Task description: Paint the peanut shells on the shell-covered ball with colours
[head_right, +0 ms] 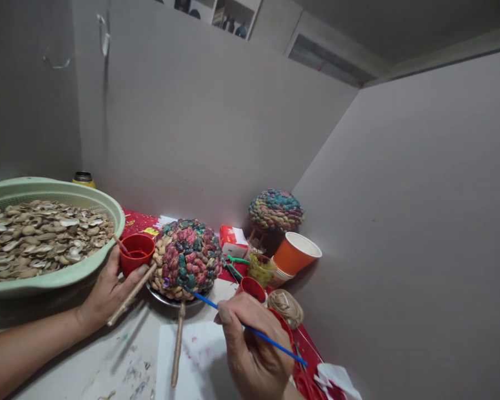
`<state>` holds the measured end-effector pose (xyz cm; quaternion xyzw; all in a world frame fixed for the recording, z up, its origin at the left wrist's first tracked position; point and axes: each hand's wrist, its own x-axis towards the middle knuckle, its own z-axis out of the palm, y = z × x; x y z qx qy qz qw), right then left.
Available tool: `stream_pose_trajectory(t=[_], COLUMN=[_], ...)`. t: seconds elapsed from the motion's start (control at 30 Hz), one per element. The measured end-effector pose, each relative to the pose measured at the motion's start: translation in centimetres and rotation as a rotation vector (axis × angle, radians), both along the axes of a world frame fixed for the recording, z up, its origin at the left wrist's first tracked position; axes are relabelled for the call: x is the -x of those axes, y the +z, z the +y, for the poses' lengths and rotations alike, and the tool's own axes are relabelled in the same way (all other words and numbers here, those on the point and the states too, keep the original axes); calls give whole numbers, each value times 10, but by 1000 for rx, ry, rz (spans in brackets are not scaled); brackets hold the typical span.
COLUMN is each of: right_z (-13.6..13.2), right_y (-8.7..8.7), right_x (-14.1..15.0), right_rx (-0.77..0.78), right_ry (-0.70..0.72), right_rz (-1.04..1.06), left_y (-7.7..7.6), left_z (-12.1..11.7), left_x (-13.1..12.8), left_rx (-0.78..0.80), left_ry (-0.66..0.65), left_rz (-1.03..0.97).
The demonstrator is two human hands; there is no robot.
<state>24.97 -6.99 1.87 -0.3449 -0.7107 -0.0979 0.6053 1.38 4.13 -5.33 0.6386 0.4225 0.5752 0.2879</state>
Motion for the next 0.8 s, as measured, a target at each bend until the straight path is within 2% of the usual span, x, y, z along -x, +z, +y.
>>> stream_pose_trajectory(t=[0.27,0.47,0.67,0.8], right_z=[1,-2,-2,0], right_y=[2,0,4,3], right_x=[3,-3,2,4], right_rx=[38,-15,-117,-156], right_ry=[30,17,-1,2], right_rz=[-131,-186,-406,-452], left_y=[0,0,1,0], left_z=[0,1,0,0], left_x=[1,0,0,1], left_rx=[-25,28,-17,-42], left_ry=[-20,5,-20,-35], left_rz=[-2,-4,3,10])
